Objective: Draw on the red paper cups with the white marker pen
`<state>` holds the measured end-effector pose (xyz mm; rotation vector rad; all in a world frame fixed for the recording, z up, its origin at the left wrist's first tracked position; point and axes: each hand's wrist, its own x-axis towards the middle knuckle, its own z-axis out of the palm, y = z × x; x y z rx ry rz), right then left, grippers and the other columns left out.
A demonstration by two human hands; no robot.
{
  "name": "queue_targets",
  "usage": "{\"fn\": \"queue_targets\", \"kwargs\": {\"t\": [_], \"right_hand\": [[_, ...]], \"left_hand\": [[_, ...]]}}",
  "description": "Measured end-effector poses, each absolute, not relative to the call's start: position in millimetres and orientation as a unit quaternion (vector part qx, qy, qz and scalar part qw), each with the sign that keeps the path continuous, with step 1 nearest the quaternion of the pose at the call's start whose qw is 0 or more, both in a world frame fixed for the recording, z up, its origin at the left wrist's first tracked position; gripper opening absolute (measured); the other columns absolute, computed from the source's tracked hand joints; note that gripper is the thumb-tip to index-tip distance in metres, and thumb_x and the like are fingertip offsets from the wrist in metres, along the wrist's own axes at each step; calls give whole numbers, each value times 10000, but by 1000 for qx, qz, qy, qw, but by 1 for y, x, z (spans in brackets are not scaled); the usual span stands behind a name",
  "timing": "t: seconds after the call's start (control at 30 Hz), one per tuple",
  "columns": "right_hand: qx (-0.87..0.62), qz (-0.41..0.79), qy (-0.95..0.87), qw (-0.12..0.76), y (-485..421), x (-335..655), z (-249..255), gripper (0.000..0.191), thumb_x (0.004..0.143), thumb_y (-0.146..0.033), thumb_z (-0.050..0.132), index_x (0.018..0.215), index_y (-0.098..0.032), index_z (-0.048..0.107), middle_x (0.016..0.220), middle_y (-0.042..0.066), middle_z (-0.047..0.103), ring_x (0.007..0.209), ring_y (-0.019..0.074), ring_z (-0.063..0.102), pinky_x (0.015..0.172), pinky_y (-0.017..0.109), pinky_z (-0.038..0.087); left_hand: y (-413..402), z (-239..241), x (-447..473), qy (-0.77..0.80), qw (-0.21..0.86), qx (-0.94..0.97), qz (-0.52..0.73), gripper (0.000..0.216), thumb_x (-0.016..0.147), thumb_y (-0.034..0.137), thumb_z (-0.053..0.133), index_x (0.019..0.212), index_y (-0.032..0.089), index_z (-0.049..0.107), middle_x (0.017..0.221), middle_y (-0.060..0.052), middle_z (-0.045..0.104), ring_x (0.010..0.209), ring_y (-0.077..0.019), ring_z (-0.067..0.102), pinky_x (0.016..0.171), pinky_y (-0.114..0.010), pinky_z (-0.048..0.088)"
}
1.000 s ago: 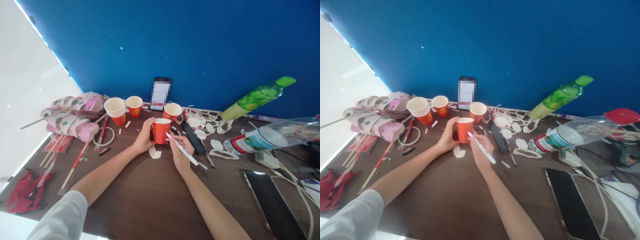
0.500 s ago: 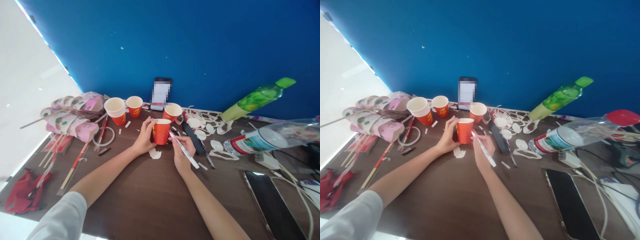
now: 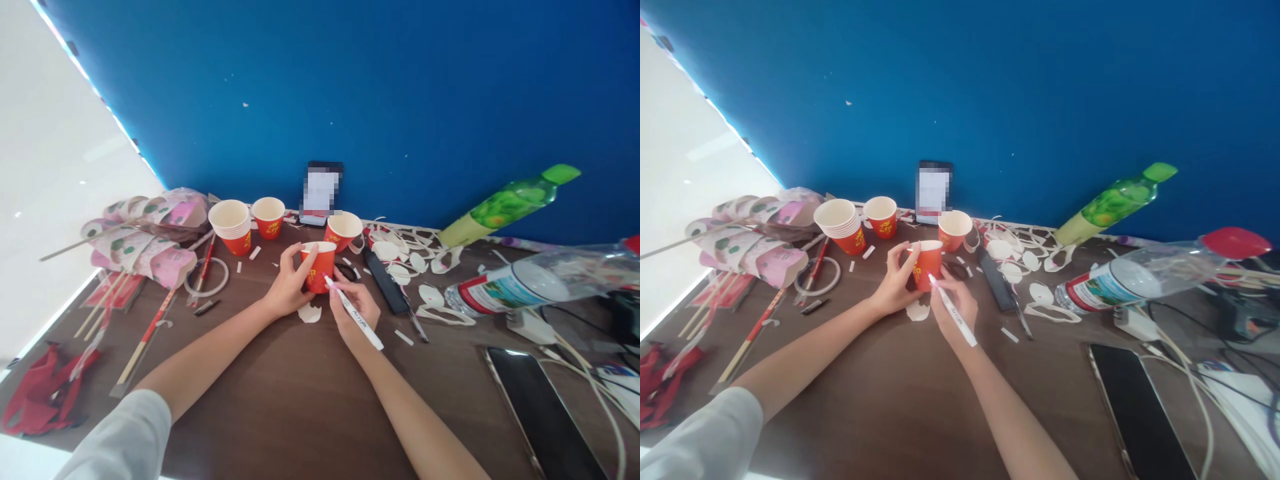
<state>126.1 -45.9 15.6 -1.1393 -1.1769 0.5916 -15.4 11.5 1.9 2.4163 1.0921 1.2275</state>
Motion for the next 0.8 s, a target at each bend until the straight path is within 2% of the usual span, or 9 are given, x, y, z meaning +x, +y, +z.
{"fn": "queue_targets", "kwargs": {"t": [0.2,0.47,0.67,0.8], "right_hand": [[-509,283,-496,644,-46,124,19,115,784,-293,682,833,-195,649,1140,130,707,1063,259,681,915,399,577],[-526,288,-466,651,-44,126,24,158,770,-325,692,833,-195,629,1083,128,729,1016,258,702,902,410,582],[-521,282,-480,647,-44,129,20,164,792,-349,666,860,-208,616,1035,121,744,995,258,710,860,408,596],[-506,243,-512,650,-46,128,14,147,797,-352,659,839,-217,621,1067,122,732,1080,280,671,893,434,577]], "left_hand": [[11,1,-15,369,105,820,425,971,730,145,669,1492,311,91,1345,-135,226,1325,-351,318,1082,-553,354],[13,2,-15,362,86,825,426,993,717,141,666,1492,311,69,1332,-134,228,1305,-353,320,1061,-553,373],[14,4,-15,364,112,816,436,1067,718,169,670,1487,238,-65,1370,-179,250,1307,-355,319,1065,-549,364],[12,6,-15,365,104,819,429,1010,729,194,668,1486,255,3,1381,-169,254,1310,-355,317,1075,-557,342]]}}
